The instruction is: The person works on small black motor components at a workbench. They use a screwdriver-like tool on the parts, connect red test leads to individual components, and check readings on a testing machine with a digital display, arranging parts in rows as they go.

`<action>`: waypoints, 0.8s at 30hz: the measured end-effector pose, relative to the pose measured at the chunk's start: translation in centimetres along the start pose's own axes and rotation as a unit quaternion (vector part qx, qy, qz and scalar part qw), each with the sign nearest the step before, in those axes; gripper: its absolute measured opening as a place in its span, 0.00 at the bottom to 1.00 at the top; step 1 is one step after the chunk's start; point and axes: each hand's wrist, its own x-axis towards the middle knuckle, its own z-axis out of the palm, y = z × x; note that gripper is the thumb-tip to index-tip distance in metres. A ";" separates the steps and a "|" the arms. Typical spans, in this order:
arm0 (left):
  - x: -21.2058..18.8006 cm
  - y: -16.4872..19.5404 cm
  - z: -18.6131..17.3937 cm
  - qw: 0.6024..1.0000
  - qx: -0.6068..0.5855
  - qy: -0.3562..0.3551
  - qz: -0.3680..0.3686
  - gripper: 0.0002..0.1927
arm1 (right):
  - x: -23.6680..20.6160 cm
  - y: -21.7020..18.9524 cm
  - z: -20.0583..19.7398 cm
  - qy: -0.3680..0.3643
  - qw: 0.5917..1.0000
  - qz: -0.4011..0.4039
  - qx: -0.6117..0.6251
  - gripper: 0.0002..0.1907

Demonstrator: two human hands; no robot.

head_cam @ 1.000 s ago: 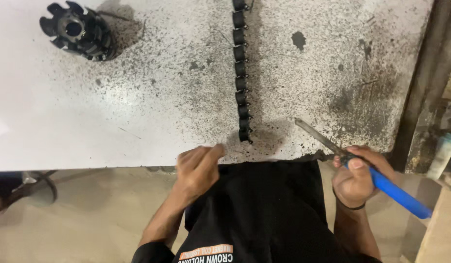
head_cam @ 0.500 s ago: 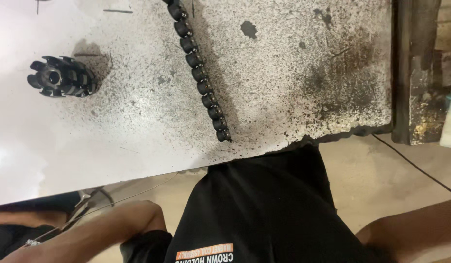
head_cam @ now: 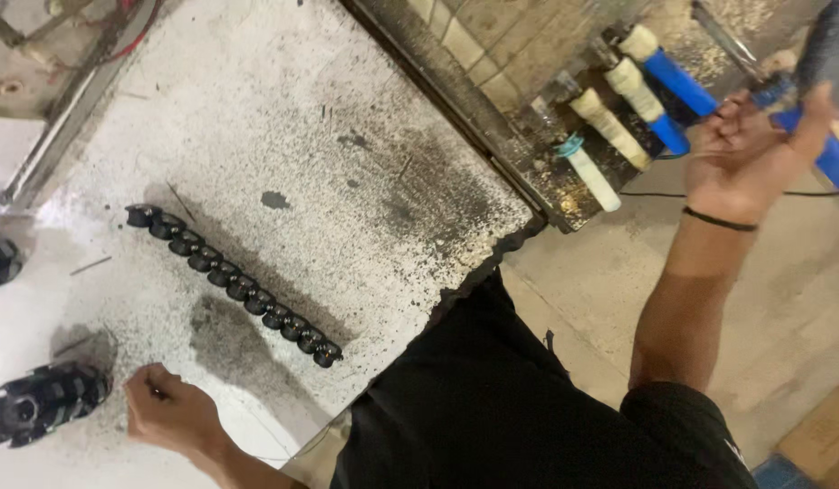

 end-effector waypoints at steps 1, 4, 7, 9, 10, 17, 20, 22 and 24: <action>-0.4 -0.8 0.8 1.000 0.004 -0.004 0.002 0.08 | 0.1 0.2 1.8 -0.017 0.999 0.039 0.022 0.24; -1.8 -2.2 2.8 1.000 0.025 -0.008 0.001 0.09 | -0.1 1.0 6.4 -0.025 0.989 0.135 0.056 0.20; -2.9 -2.3 4.1 0.999 0.050 0.005 -0.007 0.06 | -1.9 2.1 9.9 -0.011 0.991 0.136 -0.003 0.17; -3.4 -1.8 4.6 0.998 0.054 0.022 -0.012 0.06 | -3.0 2.4 12.0 -0.085 0.991 0.053 -0.083 0.13; -3.5 -1.5 4.8 0.998 0.057 0.031 -0.012 0.06 | -3.0 2.3 13.4 -0.116 0.985 -0.011 -0.128 0.11; -3.2 -1.0 5.6 0.996 0.066 0.033 -0.041 0.04 | 2.6 6.2 27.5 -0.470 0.606 -0.425 -0.480 0.10; -3.4 -1.3 6.0 0.996 0.062 0.056 -0.026 0.05 | 4.5 13.3 34.9 -0.451 0.392 -0.461 -0.656 0.15; -3.0 -1.3 6.7 0.996 0.061 0.072 -0.007 0.04 | 5.5 17.6 39.1 -0.432 0.247 -0.190 -0.846 0.38; -1.9 -1.3 7.8 0.995 0.050 0.081 0.006 0.04 | 6.0 20.6 40.7 -0.465 0.198 -0.193 -0.841 0.37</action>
